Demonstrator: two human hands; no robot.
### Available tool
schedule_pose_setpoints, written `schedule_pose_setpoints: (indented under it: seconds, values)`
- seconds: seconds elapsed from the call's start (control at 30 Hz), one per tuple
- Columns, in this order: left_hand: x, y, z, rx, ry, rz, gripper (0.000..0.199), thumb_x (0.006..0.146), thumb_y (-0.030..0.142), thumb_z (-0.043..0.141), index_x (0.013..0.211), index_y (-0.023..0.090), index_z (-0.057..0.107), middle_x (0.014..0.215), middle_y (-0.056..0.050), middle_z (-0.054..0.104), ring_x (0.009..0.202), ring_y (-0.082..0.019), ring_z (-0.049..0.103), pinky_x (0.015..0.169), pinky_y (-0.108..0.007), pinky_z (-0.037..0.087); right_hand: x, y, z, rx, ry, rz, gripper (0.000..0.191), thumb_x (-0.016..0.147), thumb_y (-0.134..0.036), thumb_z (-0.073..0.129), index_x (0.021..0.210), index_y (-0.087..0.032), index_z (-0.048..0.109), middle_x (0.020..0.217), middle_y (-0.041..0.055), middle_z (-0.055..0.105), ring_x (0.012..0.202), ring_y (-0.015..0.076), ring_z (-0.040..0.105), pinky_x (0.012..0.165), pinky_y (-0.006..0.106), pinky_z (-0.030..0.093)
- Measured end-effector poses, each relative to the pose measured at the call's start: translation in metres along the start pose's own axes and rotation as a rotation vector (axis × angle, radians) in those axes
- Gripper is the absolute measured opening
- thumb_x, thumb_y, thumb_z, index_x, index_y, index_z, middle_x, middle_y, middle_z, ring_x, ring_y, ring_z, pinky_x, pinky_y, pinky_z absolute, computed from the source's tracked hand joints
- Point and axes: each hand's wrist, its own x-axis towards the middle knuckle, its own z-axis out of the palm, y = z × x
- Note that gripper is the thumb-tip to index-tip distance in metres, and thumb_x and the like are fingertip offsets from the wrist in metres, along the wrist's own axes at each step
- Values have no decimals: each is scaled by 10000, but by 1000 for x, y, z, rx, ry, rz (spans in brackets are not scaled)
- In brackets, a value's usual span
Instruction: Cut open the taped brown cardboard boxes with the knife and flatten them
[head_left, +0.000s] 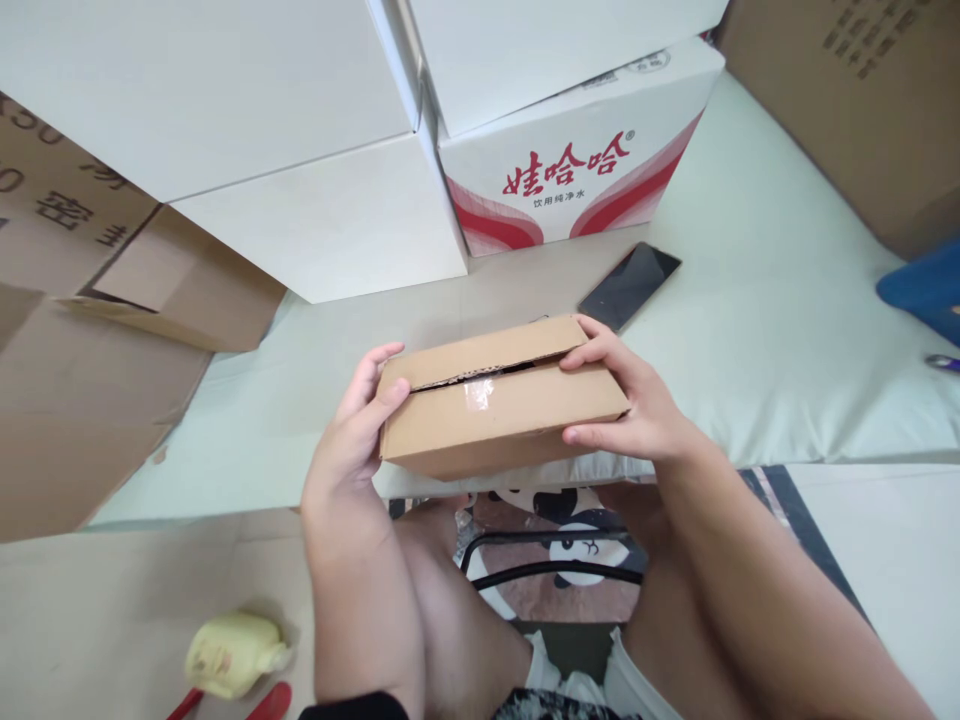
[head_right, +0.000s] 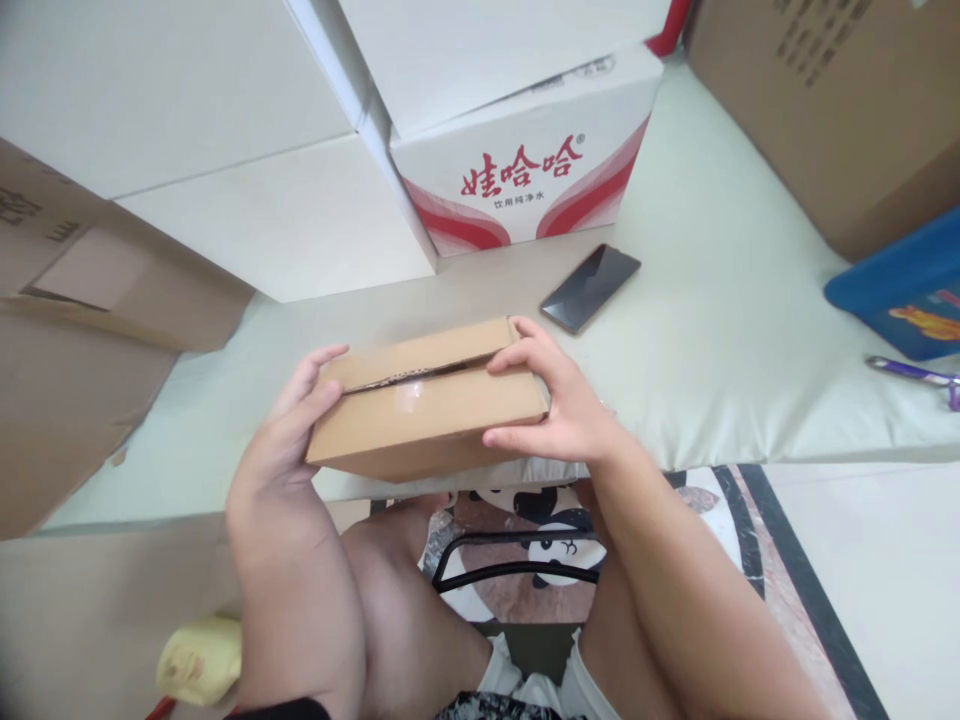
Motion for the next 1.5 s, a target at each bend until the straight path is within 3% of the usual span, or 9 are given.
schedule_pose_setpoints:
  seconds: [0.23,0.43,0.63,0.73,0.87,1.03,1.13,1.27,1.5]
  values:
    - [1,-8,-3,-92,-85,-17,806,642,617,832,1333,285,583,1118,-99,740,860,-265,735,710,-346,610,-2,-4,-2,72,25,-39,595,659,-528,890,1128,-300,603,1538,131,455,1463,381,464,1171,596,376]
    - [-5,-3,5,-148,-66,46,674,671,572,779,1256,271,633,1146,-60,728,970,-263,716,793,-339,600,-2,-2,-1,80,49,-34,612,652,-540,892,1144,-309,610,1530,122,482,1464,403,461,1166,612,371]
    - [1,-14,-5,-119,-131,-144,910,618,616,834,1429,320,544,1284,-54,712,1131,-316,696,859,-350,592,-4,2,-1,22,74,-17,609,645,-568,886,1134,-300,639,1537,133,492,1467,419,459,1153,618,372]
    - [2,-20,-6,-137,-123,-134,968,610,688,823,1454,309,541,1344,-67,702,1222,-331,671,937,-371,586,-5,1,-1,15,83,-31,602,654,-579,876,1130,-299,637,1530,132,504,1469,412,460,1151,607,382]
    - [3,-21,0,-205,-57,-58,949,589,806,742,1333,225,648,1266,-105,744,1264,-372,658,984,-416,578,-3,-1,3,11,89,-43,604,652,-592,873,1118,-304,617,1517,129,510,1472,414,450,1149,617,381]
    - [8,-17,5,-271,24,-89,888,651,903,582,1160,189,723,1136,-131,780,1241,-398,675,963,-444,591,1,-2,7,-1,61,-79,595,679,-567,863,1136,-306,586,1485,123,498,1420,405,490,1113,612,426]
    - [9,-18,4,-289,61,-78,820,725,859,563,1154,178,720,1084,-135,785,1213,-382,695,933,-421,601,-1,-2,8,-31,27,-77,604,694,-572,851,1163,-311,575,1492,120,468,1457,416,437,1124,623,416]
    - [6,-19,-2,-303,21,-55,683,787,725,599,1152,162,721,1046,-129,791,1168,-367,718,920,-410,606,-2,-2,7,-53,-47,-64,592,724,-544,842,1195,-325,558,1520,114,430,1482,403,408,1147,618,400]
    - [4,-17,-5,-331,-3,-87,451,665,435,704,1013,151,745,1020,-111,803,1156,-378,718,928,-436,619,-3,-1,5,-67,-78,-3,587,729,-525,841,1209,-324,567,1594,116,394,1554,425,302,1185,630,353]
